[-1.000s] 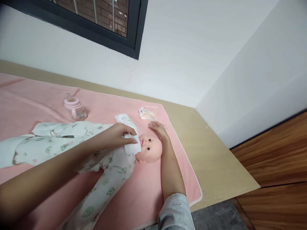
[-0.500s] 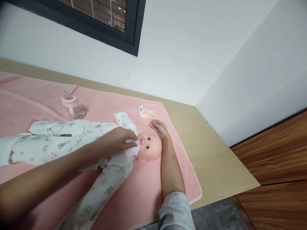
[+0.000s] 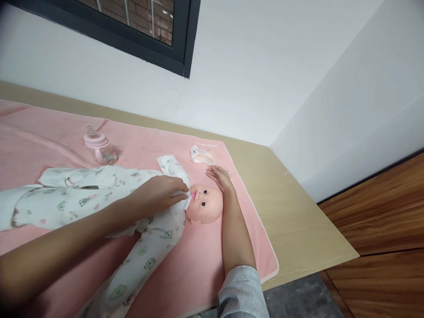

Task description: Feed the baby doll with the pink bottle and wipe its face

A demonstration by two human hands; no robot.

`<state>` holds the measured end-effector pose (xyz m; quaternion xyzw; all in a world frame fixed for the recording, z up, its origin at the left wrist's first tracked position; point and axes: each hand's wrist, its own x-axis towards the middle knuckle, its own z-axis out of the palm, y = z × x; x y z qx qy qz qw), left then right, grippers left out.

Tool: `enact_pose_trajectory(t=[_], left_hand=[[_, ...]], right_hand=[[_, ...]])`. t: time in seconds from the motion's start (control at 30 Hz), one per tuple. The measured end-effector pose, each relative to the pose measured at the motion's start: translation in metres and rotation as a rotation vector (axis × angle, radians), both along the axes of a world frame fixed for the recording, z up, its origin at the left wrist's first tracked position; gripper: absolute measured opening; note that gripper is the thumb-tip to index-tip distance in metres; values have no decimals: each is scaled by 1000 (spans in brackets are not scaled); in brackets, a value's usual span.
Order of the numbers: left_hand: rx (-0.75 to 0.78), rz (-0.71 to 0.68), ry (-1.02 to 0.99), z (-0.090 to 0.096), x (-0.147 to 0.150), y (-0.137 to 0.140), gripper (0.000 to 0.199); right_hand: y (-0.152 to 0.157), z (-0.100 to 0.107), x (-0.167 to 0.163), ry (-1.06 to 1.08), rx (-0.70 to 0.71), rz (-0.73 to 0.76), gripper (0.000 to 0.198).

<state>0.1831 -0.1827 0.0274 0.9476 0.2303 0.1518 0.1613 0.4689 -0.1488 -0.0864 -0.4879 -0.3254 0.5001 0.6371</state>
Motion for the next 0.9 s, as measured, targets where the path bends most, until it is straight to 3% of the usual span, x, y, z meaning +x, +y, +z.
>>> enact_pose_trajectory(t=[0.33,0.9], left_hand=[[51,32,16,1,0,3,23],[65,7,-37,-9,8,4,40]], right_hand=[[1,-2,1,2,-2,-16,19],[2,-3,1,13,-4,-19,11]])
